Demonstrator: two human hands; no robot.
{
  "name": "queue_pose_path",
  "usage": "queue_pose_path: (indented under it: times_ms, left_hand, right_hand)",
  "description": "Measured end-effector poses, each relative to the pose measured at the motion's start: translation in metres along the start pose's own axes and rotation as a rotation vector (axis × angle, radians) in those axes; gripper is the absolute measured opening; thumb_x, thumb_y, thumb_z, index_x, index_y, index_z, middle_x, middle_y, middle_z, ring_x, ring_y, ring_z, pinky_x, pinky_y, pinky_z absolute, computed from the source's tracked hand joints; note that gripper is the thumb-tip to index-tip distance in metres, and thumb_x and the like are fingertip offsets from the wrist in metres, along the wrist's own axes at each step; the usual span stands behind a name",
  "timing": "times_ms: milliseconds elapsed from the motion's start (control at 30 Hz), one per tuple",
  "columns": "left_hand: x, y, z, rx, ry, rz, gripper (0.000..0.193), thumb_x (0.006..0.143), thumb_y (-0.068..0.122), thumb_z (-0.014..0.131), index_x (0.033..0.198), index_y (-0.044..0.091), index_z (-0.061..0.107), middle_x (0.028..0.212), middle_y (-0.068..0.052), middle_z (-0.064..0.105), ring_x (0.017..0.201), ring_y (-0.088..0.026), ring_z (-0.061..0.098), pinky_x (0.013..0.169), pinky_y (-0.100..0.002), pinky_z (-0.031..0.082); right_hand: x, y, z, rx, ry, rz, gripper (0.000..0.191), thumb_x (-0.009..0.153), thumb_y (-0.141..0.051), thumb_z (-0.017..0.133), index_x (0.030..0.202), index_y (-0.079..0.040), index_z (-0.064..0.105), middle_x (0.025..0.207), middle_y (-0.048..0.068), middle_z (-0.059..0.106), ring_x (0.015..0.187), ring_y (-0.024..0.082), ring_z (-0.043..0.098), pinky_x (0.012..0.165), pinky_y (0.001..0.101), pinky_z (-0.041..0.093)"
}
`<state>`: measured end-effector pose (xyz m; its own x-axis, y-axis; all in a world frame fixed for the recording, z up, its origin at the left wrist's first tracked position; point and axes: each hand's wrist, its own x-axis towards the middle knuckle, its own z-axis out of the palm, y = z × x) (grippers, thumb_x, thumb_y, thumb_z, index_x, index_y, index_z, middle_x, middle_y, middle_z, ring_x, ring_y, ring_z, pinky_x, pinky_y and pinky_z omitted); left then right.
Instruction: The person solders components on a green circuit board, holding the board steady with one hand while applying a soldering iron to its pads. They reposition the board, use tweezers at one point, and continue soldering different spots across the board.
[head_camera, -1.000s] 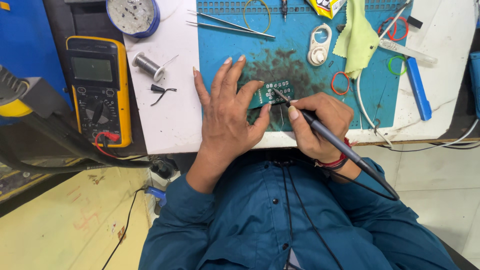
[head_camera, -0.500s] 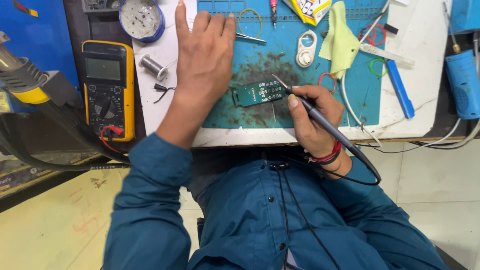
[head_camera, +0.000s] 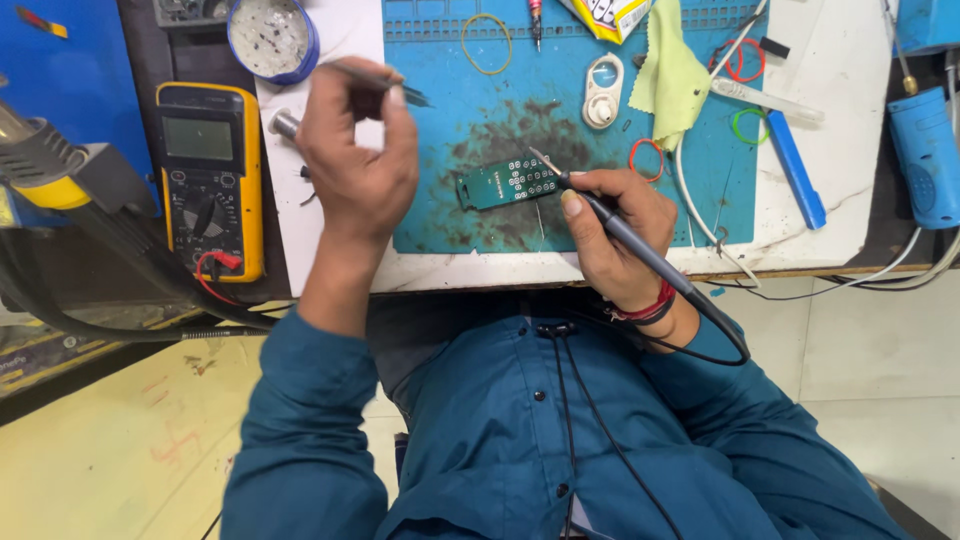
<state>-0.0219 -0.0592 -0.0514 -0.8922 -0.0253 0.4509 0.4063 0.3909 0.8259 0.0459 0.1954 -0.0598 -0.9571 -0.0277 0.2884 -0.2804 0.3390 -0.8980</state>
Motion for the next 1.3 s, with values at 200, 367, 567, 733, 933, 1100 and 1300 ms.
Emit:
queue_pose_path:
  times_ms: [200,367,567,733,933,1100,1300]
  left_hand:
    - [-0.024,-0.009,0.000,0.087,0.016,-0.059,0.013,0.103,0.000,0.065,0.116,0.002,0.064,0.101,-0.007,0.068,0.085,-0.013,0.064,0.077,-0.028,0.053]
    - [-0.005,-0.044,-0.041,0.107,0.293,0.001,0.014,0.111,-0.005,0.065,0.123,0.000,0.063,0.111,-0.009,0.067,0.090,-0.010,0.062,0.076,-0.021,0.047]
    - [0.013,-0.092,-0.063,-0.095,0.366,0.015,0.013,0.110,-0.006,0.066,0.121,-0.006,0.059,0.112,-0.015,0.071,0.103,-0.016,0.071,0.092,-0.027,0.056]
    - [0.010,-0.098,-0.062,-0.071,0.347,-0.005,0.011,0.113,-0.005,0.069,0.122,-0.005,0.062,0.110,-0.012,0.073,0.093,-0.013,0.072,0.086,-0.024,0.058]
    - [0.012,-0.095,-0.061,0.029,0.339,0.005,0.010,0.108,-0.006,0.066,0.116,-0.005,0.062,0.104,-0.013,0.073,0.092,-0.015,0.074,0.086,-0.026,0.060]
    - [0.008,-0.100,-0.060,-0.023,0.338,0.011,0.010,0.113,-0.007,0.067,0.121,-0.004,0.063,0.108,-0.012,0.073,0.089,-0.012,0.073,0.082,-0.024,0.059]
    - [0.006,-0.106,-0.059,0.066,0.341,0.008,0.011,0.111,-0.007,0.068,0.120,-0.003,0.062,0.104,-0.010,0.072,0.091,-0.012,0.072,0.079,-0.023,0.058]
  right_hand:
    - [-0.001,0.000,0.000,-0.035,-0.023,-0.020,0.015,0.102,-0.006,0.073,0.113,0.002,0.067,0.081,0.005,0.063,0.070,0.010,0.056,0.061,0.0240,0.041]
    - [-0.003,0.000,0.000,-0.032,-0.018,0.011,0.015,0.102,-0.007,0.073,0.113,0.002,0.068,0.080,0.005,0.063,0.069,0.010,0.055,0.061,0.0240,0.040]
    - [-0.002,-0.001,0.001,-0.033,-0.029,0.033,0.015,0.101,-0.007,0.074,0.113,0.002,0.068,0.083,0.005,0.066,0.069,0.009,0.057,0.064,0.0250,0.042]
    - [-0.002,-0.001,0.001,-0.050,-0.032,0.030,0.017,0.101,-0.007,0.075,0.113,0.002,0.068,0.084,0.006,0.067,0.070,0.009,0.058,0.065,0.0247,0.043]
    - [-0.002,-0.002,0.002,-0.043,-0.034,0.046,0.016,0.101,-0.007,0.075,0.112,0.002,0.069,0.084,0.006,0.067,0.069,0.009,0.057,0.064,0.0247,0.043]
    - [-0.001,-0.002,0.002,-0.051,-0.036,0.029,0.017,0.100,-0.008,0.076,0.112,0.002,0.069,0.086,0.006,0.068,0.070,0.009,0.059,0.065,0.0248,0.044]
    - [-0.001,-0.004,0.002,-0.056,-0.039,0.018,0.017,0.101,-0.008,0.076,0.112,0.001,0.069,0.089,0.008,0.070,0.072,0.010,0.061,0.067,0.0250,0.046]
